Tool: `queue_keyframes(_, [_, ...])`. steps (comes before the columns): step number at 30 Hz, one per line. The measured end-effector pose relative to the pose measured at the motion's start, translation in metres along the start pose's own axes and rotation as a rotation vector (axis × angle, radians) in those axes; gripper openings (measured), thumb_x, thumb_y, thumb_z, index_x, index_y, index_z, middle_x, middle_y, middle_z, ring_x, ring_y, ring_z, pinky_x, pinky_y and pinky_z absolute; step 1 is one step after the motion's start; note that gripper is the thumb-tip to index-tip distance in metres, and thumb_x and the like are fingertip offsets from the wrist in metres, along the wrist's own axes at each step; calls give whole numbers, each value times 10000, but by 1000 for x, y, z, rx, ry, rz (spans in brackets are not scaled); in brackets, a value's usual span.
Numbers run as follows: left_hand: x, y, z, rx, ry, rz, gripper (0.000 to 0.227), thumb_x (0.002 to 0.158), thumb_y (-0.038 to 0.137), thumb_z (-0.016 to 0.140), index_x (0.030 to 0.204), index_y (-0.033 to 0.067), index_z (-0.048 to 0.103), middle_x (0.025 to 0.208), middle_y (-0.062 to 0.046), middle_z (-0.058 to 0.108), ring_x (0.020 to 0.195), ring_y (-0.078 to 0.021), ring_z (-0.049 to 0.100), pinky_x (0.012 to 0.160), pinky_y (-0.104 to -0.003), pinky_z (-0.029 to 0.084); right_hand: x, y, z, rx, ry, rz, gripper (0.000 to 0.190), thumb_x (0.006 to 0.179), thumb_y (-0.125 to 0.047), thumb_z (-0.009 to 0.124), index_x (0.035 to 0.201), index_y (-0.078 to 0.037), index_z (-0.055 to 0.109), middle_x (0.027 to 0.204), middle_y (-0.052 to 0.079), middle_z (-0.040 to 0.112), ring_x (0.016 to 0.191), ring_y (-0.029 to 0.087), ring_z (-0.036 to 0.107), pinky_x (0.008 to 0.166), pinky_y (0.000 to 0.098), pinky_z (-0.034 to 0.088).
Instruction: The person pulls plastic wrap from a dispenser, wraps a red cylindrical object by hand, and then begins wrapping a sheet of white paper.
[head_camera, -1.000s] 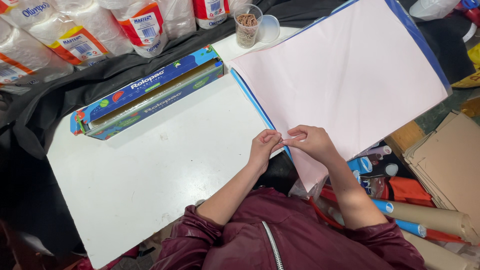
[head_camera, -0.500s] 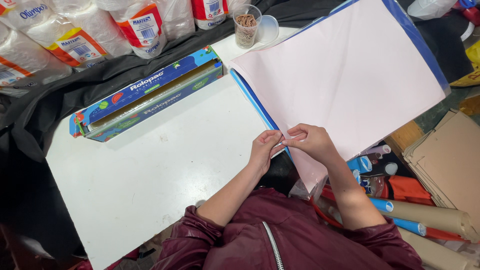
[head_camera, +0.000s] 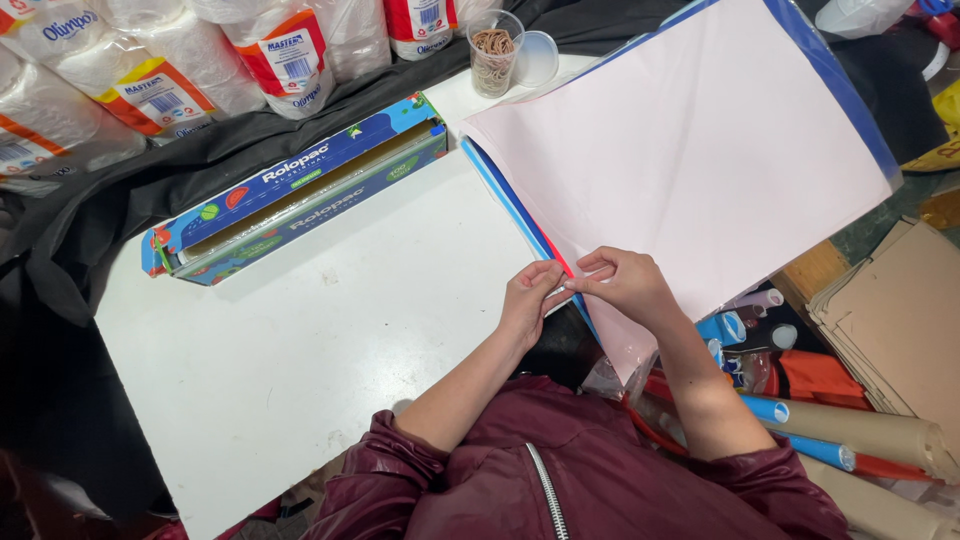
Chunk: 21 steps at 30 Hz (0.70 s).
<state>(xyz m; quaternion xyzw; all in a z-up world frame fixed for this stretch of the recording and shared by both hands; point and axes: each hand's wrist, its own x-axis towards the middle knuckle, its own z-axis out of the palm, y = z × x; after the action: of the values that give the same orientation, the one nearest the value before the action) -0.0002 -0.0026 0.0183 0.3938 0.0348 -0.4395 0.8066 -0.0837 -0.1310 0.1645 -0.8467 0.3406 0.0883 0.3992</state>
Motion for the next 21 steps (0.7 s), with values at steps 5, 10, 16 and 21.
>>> queue_keyframes(5, [-6, 5, 4, 19, -4, 35, 161, 967, 150, 798, 1035, 35, 708, 915, -33, 764, 894, -163, 781, 862, -362, 696, 2, -12, 5, -155, 6, 64, 567, 890, -606, 798, 1203, -134, 770, 1223, 89, 800, 1110, 209, 775, 953, 365, 592])
queue_keyframes(10, [18, -13, -17, 196, 33, 119, 65, 926, 29, 750, 945, -5, 699, 854, -130, 756, 819, -219, 788, 823, -392, 694, 6, -18, 9, -356, -54, 27, 396, 940, -535, 732, 1089, -173, 787, 1157, 26, 819, 1069, 187, 791, 936, 393, 600])
queue_keyframes(16, [25, -11, -25, 204, -15, 84, 42, 893, 1, 709, 921, 0, 676, 826, -123, 724, 830, -209, 781, 860, -358, 672, 1, -41, -5, -354, -80, 0, 439, 907, -481, 769, 1158, -121, 738, 1187, 89, 767, 1098, 255, 774, 926, 424, 596])
queue_keyframes(21, [11, 2, -14, 204, -50, 64, 41, 920, 20, 719, 939, 14, 683, 846, -91, 722, 834, -175, 765, 873, -359, 674, 10, -33, -10, -354, -57, 25, 363, 930, -434, 738, 1126, -128, 736, 1126, 71, 762, 1056, 258, 782, 837, 410, 613])
